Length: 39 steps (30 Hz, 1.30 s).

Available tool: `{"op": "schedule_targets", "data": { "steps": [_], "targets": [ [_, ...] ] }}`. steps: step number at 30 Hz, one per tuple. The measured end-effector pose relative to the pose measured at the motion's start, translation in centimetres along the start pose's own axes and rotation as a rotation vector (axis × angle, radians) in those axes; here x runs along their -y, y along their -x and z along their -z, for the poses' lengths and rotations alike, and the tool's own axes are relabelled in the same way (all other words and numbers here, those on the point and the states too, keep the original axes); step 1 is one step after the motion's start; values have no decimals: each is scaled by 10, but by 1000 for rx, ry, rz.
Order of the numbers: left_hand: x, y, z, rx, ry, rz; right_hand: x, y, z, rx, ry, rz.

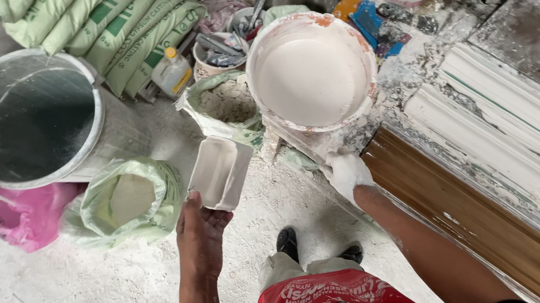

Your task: The person scrapes residue into a red plastic cup, pours water into a bowl, scoops plaster powder from a bag into the bowl, brushes an amber liquid onto a wooden mold board, mixes a plaster slurry by hand in the bowl, and scoops the mixed plaster onto the mold board with a small container.

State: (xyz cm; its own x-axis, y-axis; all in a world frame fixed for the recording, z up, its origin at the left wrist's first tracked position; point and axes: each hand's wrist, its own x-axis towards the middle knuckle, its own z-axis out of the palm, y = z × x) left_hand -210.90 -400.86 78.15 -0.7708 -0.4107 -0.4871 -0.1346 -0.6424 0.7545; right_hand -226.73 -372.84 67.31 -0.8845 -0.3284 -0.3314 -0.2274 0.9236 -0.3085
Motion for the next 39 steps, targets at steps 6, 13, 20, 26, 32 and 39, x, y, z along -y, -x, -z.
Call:
{"op": "schedule_targets", "data": {
  "steps": [6,13,20,26,32,39],
  "targets": [
    [3,-10,-31,123,-102,-18,-14,35,15,45,-106,-27],
    [-16,-47,-102,317,-252,-118,-33,66,20,-103,9,62],
    [-10,-72,-156,428,-242,-136,-26,80,26,-307,-69,105],
    [-6,-89,-176,432,-377,-151,-23,85,41,18,-252,-179],
    [-5,-108,-184,425,-550,-284,-33,90,49,-194,-385,41],
    [0,-146,-208,317,-1324,-802,-26,97,66,-7,-595,-187]
  ]
}}
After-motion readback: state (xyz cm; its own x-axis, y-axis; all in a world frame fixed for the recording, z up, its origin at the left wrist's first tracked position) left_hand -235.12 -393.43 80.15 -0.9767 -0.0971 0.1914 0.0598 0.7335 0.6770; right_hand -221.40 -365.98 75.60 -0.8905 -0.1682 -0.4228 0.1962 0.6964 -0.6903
